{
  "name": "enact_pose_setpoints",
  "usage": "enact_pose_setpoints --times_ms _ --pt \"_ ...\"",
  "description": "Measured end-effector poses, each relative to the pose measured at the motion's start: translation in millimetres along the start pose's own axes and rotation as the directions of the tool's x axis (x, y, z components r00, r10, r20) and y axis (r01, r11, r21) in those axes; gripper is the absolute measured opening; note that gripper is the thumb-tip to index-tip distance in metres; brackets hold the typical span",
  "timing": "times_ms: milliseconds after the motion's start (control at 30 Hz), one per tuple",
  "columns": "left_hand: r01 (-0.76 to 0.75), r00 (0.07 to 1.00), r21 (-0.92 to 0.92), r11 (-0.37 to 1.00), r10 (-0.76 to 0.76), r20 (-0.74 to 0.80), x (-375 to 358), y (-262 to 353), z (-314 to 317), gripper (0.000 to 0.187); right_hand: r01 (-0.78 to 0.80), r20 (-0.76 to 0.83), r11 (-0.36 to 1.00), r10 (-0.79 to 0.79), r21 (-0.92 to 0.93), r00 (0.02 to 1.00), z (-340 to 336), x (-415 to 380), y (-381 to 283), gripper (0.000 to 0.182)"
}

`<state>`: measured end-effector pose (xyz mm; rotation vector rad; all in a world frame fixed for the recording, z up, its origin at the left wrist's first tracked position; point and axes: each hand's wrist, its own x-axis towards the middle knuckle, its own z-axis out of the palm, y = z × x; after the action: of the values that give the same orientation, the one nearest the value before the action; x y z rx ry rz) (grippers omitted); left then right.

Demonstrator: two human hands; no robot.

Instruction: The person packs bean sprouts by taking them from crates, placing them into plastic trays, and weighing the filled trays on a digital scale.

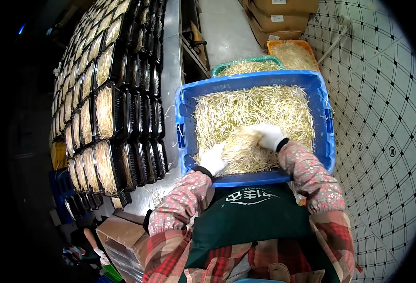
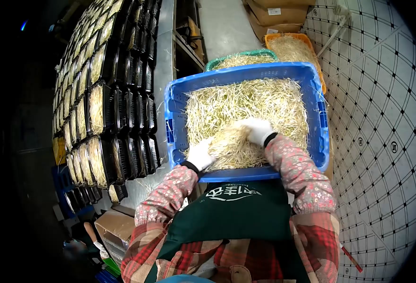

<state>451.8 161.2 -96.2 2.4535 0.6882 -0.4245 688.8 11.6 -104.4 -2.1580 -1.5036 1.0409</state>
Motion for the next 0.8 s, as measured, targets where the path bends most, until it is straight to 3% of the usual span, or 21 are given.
enact_pose_setpoints --times_ms 33,67,133,167,233,267,300,367,400,433,533,633,700,733,767,800 --pt "-0.01 1.0 0.06 0.998 0.01 0.007 -7.0 -2.3 -7.4 0.072 0.016 -0.011 0.997 -0.015 0.08 1.0 -10.1 3.9 13.8 0.045" --pt "-0.069 0.997 -0.023 0.997 0.068 -0.037 -14.5 -7.3 -15.4 0.065 0.045 -0.107 0.82 0.019 0.57 0.994 -22.2 -4.5 19.3 0.042" --pt "-0.191 0.975 0.014 0.981 0.192 -0.115 -23.1 -10.6 -22.2 0.063 -0.031 -0.233 0.89 0.153 0.454 0.96 -53.2 -19.3 19.3 0.043" --pt "-0.256 0.954 0.061 0.965 0.263 -0.145 -22.6 -4.6 -27.5 0.063 0.007 -0.369 0.95 0.115 0.312 0.922 -58.9 -20.1 18.9 0.049" --pt "-0.352 0.912 0.215 0.911 0.385 -0.14 -15.6 29.0 -32.1 0.066 0.122 -0.393 0.943 0.01 0.309 0.92 -60.9 -7.2 -1.4 0.052" --pt "-0.386 0.875 0.19 0.903 0.423 -0.234 -7.7 38.9 -21.9 0.072 0.135 -0.377 0.964 -0.041 0.229 0.925 -52.9 5.4 -8.8 0.059" --pt "-0.317 0.925 0.222 0.922 0.352 -0.143 1.8 46.7 -14.5 0.079 0.106 -0.226 0.989 -0.08 0.106 0.971 -45.2 19.7 -6.8 0.075" --pt "-0.287 0.926 0.17 0.943 0.318 -0.201 9.1 43.4 -2.8 0.09 0.083 -0.198 0.997 -0.082 0.001 0.977 -35.3 25.8 3.3 0.093" --pt "-0.272 0.931 0.144 0.951 0.298 -0.211 6.8 36.8 0.1 0.097 0.042 -0.195 0.995 -0.024 0.089 0.98 -36.8 21.6 16.8 0.107" --pt "-0.254 0.937 0.114 0.961 0.273 -0.217 -2.6 28.6 1.9 0.104 0.041 -0.311 0.991 0.001 0.129 0.95 -32.4 13.8 28.4 0.113" --pt "-0.208 0.974 0.135 0.969 0.218 -0.066 -14.2 20.0 5.8 0.119 -0.159 -0.388 0.987 0.161 0.038 0.908 -11.6 -18.9 28.0 0.124" --pt "-0.255 0.964 0.241 0.936 0.265 -0.009 9.0 37.9 7.9 0.121 -0.189 -0.095 0.948 0.17 -0.254 0.981 13.9 -37.3 -30.9 0.138" --pt "-0.249 0.962 0.364 0.898 0.273 -0.015 44.3 44.4 5.2 0.125 -0.161 -0.054 0.922 0.152 -0.351 0.987 31.0 -27.6 -28.4 0.143" --pt "-0.235 0.964 0.36 0.903 0.264 -0.033 63.5 44.8 0.8 0.13 -0.188 -0.148 0.899 0.139 -0.396 0.979 32.0 -19.4 -20.7 0.143" --pt "-0.222 0.965 0.354 0.908 0.256 -0.05 82.6 44.9 -2.7 0.135 -0.191 -0.146 0.899 0.143 -0.394 0.979 28.9 -11.7 -10.9 0.143" --pt "-0.2 0.979 0.31 0.929 0.201 0.031 100.8 43.6 -9.3 0.139 -0.186 -0.198 0.928 0.126 -0.322 0.972 22.9 -4.3 0.2 0.143"
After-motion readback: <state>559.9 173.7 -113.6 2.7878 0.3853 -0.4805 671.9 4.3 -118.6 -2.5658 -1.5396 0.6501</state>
